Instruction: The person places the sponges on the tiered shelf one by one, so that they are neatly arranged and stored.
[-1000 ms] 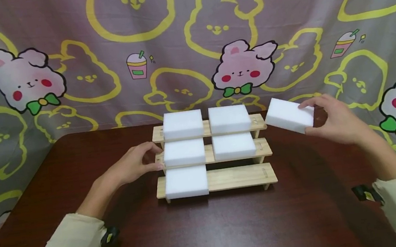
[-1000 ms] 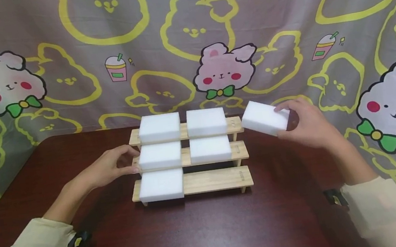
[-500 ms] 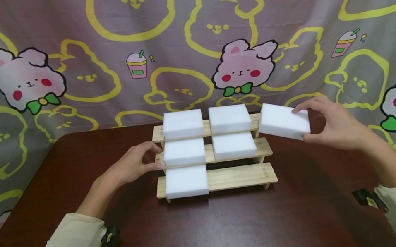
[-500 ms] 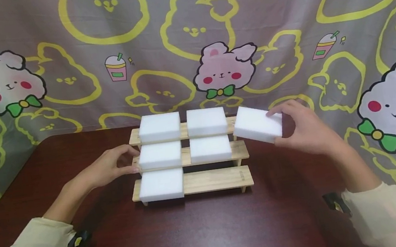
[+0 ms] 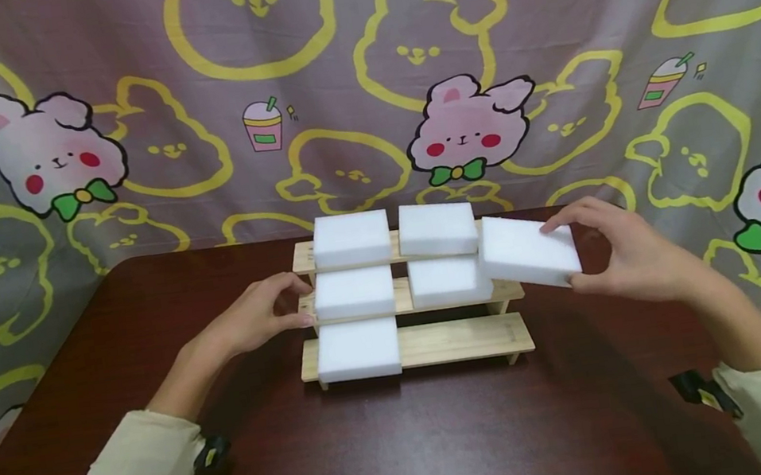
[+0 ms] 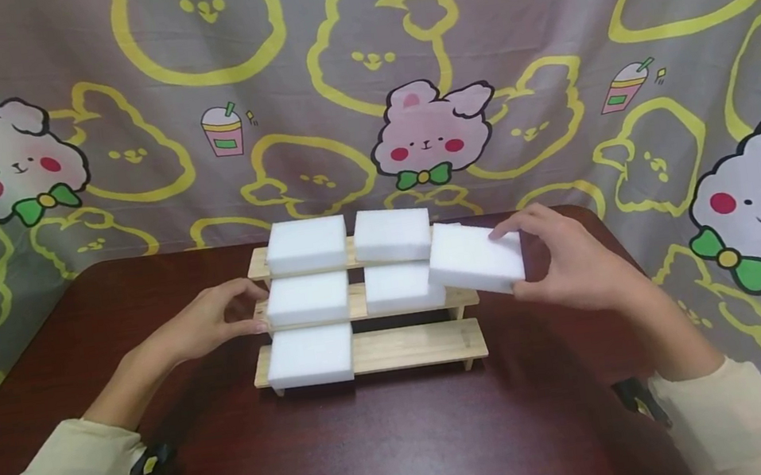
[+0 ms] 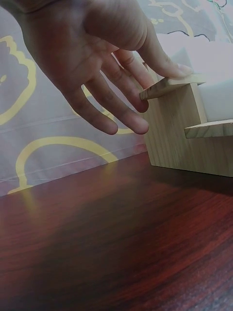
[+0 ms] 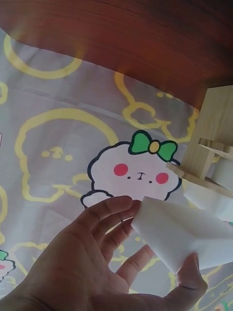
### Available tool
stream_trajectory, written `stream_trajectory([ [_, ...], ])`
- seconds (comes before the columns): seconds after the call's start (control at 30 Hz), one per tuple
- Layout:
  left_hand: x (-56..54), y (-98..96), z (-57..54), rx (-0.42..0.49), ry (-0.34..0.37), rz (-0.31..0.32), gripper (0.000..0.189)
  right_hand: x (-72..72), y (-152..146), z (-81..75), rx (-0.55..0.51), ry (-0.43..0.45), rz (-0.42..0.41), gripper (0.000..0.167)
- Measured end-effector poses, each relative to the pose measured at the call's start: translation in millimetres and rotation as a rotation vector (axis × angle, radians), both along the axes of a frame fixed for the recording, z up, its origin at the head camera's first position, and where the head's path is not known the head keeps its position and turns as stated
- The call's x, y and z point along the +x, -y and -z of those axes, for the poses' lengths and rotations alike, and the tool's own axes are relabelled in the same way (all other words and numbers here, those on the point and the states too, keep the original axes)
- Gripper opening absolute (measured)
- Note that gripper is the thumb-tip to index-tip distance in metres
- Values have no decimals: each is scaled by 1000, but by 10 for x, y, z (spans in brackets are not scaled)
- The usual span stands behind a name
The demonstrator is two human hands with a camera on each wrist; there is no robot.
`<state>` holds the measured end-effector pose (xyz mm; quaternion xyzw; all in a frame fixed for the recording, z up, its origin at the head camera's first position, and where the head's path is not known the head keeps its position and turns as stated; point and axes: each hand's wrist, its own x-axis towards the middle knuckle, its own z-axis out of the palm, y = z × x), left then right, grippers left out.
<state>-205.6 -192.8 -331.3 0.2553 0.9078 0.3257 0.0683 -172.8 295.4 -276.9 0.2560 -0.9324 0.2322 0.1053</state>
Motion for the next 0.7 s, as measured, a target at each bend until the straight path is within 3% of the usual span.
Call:
stream_trajectory([
  [0.4,-6,1,-4,2,-2,1,42,47,18,-52,-8,-43,-36,63],
  [0.7,-1,-1,0,5,3,2,41,26,99,-1,24,-31,-63,61],
])
